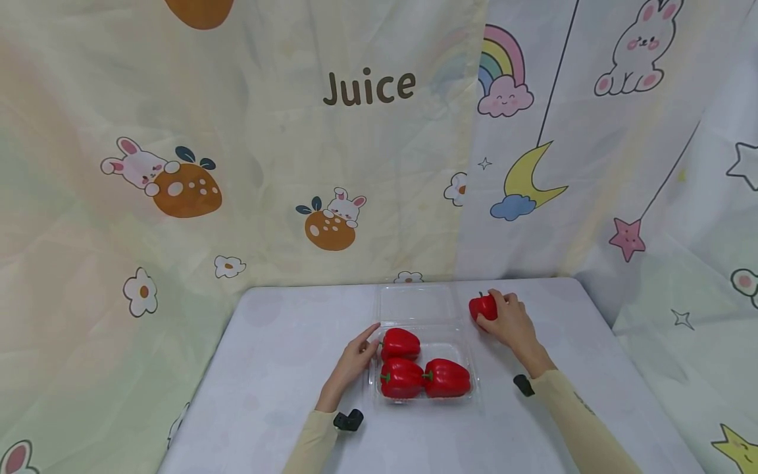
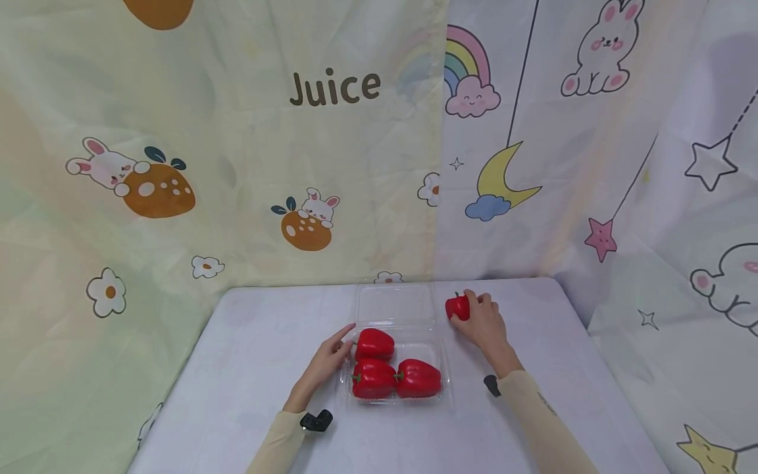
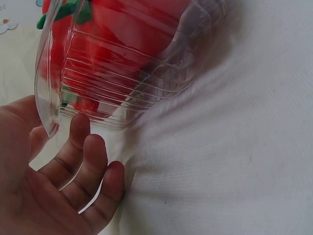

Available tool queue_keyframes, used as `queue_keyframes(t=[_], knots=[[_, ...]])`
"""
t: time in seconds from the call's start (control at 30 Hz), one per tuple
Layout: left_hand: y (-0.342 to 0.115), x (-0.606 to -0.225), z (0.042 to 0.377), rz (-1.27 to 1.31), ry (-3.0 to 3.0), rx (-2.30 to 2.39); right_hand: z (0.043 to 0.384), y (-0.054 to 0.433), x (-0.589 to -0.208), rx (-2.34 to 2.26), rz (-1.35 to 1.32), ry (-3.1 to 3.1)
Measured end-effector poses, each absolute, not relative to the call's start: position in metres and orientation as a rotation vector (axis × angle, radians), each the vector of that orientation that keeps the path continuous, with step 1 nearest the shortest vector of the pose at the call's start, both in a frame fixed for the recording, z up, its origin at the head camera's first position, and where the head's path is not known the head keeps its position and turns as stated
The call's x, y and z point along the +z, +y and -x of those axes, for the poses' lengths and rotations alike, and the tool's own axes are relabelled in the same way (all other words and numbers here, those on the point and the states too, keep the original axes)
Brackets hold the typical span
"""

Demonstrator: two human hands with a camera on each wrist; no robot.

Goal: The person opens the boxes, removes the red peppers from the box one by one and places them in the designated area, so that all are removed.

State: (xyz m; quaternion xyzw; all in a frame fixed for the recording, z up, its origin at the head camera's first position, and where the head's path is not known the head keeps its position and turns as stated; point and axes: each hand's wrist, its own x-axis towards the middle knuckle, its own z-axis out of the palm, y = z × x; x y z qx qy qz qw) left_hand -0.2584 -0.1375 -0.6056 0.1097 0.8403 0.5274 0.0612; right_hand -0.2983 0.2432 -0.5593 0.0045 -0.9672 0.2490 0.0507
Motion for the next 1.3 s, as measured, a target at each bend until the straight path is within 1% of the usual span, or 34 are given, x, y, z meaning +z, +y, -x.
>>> queue_keyframes(t=[0.47, 1.3], knots=[[-0.137, -0.607, 0.259, -0.319, 2.547, 1.571, 0.308, 0.239, -0.566, 0.747, 0.155, -3.036], [-0.138, -0.610, 0.261, -0.307, 2.549, 1.565, 0.305, 0.230, -0.567, 0.657, 0.192, -3.014]])
